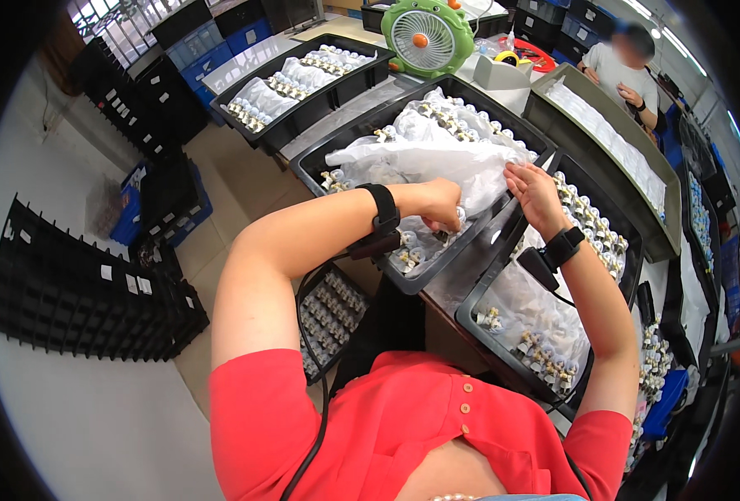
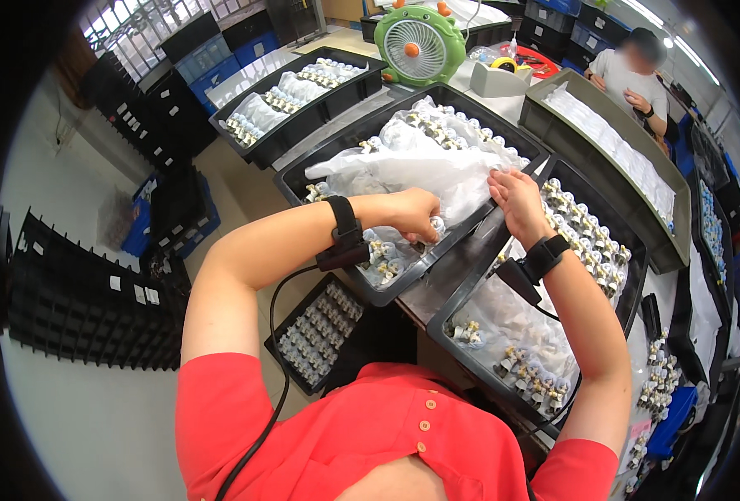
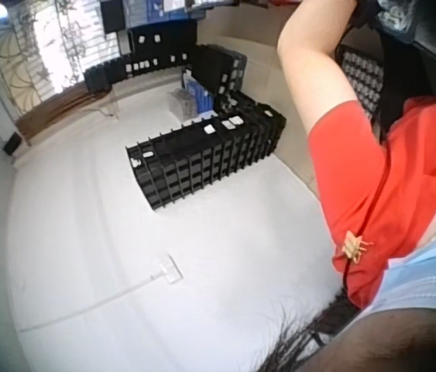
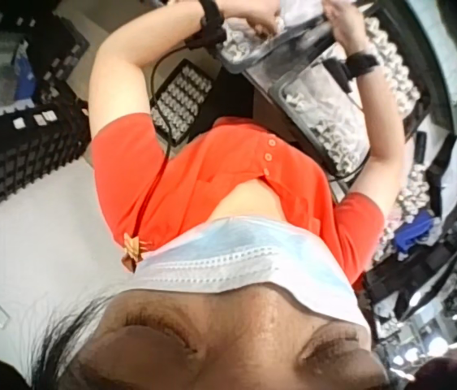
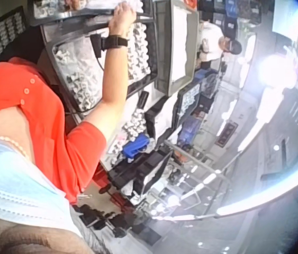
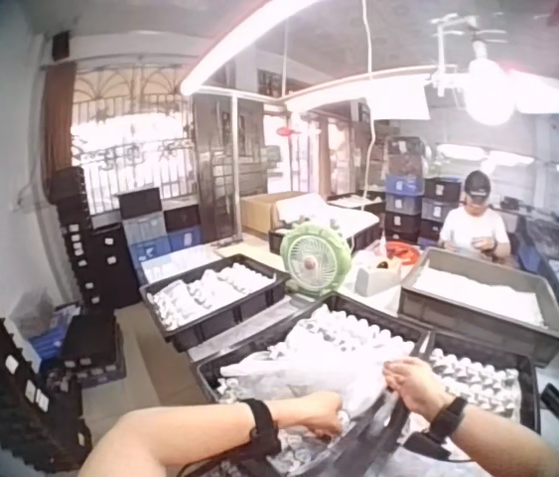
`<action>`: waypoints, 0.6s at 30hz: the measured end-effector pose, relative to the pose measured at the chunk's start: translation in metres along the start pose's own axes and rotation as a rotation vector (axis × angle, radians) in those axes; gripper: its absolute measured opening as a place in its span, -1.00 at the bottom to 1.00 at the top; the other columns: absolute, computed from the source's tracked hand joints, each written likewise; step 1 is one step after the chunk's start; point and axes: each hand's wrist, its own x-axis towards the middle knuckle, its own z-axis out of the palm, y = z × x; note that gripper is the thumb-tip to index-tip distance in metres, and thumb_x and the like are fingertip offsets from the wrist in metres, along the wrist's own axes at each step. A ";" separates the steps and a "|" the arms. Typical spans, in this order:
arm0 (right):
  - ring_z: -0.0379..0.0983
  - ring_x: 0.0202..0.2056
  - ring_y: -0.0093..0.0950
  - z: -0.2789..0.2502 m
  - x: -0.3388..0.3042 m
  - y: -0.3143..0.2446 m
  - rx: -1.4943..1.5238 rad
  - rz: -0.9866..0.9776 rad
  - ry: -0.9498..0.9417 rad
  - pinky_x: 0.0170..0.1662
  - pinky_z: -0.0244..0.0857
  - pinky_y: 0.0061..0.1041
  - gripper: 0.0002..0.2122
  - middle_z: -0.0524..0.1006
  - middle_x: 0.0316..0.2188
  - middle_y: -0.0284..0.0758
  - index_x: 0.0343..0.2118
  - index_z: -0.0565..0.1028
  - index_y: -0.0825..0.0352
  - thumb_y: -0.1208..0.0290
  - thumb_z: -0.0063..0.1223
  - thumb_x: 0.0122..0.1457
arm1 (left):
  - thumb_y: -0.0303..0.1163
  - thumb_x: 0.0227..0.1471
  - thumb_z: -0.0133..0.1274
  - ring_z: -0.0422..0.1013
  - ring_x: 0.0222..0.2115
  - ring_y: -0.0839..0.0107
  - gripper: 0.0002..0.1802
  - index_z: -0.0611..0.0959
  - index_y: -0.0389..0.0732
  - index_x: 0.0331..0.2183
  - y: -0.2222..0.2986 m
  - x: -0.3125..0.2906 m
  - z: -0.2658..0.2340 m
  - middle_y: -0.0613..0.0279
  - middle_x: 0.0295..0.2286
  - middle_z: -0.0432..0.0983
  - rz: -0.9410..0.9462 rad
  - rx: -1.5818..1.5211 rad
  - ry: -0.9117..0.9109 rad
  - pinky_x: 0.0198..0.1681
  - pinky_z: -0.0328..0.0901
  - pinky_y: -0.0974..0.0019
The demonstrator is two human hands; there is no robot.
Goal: The person assembles small figurines by hand, picking up individual units from a tray, attaching a head piece to a body, and placing the completed unit into a separate tray. The process is repetitive and involves handling multiple identical items one by one.
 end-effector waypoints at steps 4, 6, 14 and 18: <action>0.39 -0.19 -0.55 -0.004 0.000 0.001 -0.041 -0.005 -0.044 -0.14 0.28 -0.62 -0.75 0.46 -0.22 -0.33 -0.19 0.35 0.38 0.51 0.09 0.08 | -0.34 -0.21 0.22 0.52 -0.63 0.41 -0.70 0.59 -0.36 -0.43 0.012 0.004 0.003 0.11 -0.60 0.55 -0.038 0.202 -0.082 -0.56 0.40 0.41; 0.39 -0.20 -0.58 -0.003 0.001 0.002 -0.050 -0.006 -0.051 -0.14 0.27 -0.64 -0.75 0.46 -0.24 -0.35 -0.19 0.35 0.37 0.51 0.10 0.08 | -0.31 -0.18 0.21 0.51 -0.64 0.40 -0.69 0.58 -0.35 -0.41 0.010 0.008 0.006 0.10 -0.57 0.55 -0.019 0.219 -0.092 -0.57 0.39 0.40; 0.40 -0.26 -0.62 -0.007 -0.004 0.002 -0.047 -0.018 -0.036 -0.19 0.29 -0.70 -0.78 0.46 -0.27 -0.40 -0.21 0.37 0.35 0.51 0.10 0.07 | -0.14 -0.17 0.25 0.51 -0.51 0.36 -0.59 0.57 -0.21 -0.32 -0.022 -0.020 -0.050 0.13 -0.48 0.55 -0.133 0.256 -0.009 -0.51 0.40 0.32; 0.42 -0.26 -0.60 -0.001 -0.003 -0.001 -0.025 0.011 -0.066 -0.21 0.32 -0.71 -0.78 0.45 -0.28 -0.39 -0.21 0.36 0.36 0.54 0.08 0.07 | -0.04 -0.24 0.26 0.40 -0.13 0.06 -0.32 0.51 -0.16 -0.07 -0.084 -0.014 -0.093 -0.08 -0.18 0.46 -0.069 0.572 0.222 -0.06 0.29 0.19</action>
